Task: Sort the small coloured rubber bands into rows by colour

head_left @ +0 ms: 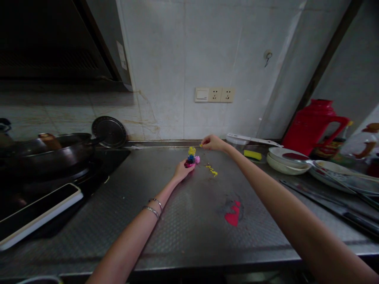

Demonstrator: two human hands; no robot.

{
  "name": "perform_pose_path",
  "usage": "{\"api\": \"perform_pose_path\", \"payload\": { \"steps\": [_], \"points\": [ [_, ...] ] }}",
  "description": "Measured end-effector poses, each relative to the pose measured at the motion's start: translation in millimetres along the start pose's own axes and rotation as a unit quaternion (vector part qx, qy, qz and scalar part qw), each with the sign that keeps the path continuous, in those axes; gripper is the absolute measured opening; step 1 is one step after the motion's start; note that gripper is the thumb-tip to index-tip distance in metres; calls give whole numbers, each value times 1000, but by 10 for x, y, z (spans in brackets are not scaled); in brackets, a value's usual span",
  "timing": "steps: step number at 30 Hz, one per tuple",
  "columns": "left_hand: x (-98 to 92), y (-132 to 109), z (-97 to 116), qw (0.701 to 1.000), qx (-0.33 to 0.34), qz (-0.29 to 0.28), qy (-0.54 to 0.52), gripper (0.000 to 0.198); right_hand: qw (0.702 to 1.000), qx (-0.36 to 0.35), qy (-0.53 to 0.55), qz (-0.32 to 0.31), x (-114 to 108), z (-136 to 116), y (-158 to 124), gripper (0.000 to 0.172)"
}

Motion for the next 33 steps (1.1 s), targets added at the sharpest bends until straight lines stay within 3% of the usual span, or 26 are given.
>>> {"api": "perform_pose_path", "payload": {
  "steps": [8, 18, 26, 33],
  "points": [
    [-26, -26, 29, 1000, 12, 5, 3, 39, 992, -39, -113, -41, 229, -316, 339, 21],
    [-27, -30, 22, 1000, 6, 5, 7, 42, 966, -29, -231, -108, 257, -378, 337, 28],
    [-22, -34, 38, 1000, 6, 6, 8, 38, 971, 20, -209, -117, 366, -408, 298, 52],
    [-40, -42, 37, 1000, 16, 7, 18, 38, 971, 23, -205, -121, 409, -413, 281, 53]
  ]
}}
Point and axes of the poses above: each hand's wrist, its own y-axis towards the middle knuckle, its own x-axis out of the palm, z = x × y, the point moved 3 cm from there along y, towards the middle knuckle, and after that the axes turned 11 degrees about -x, right-handed, at the moved point
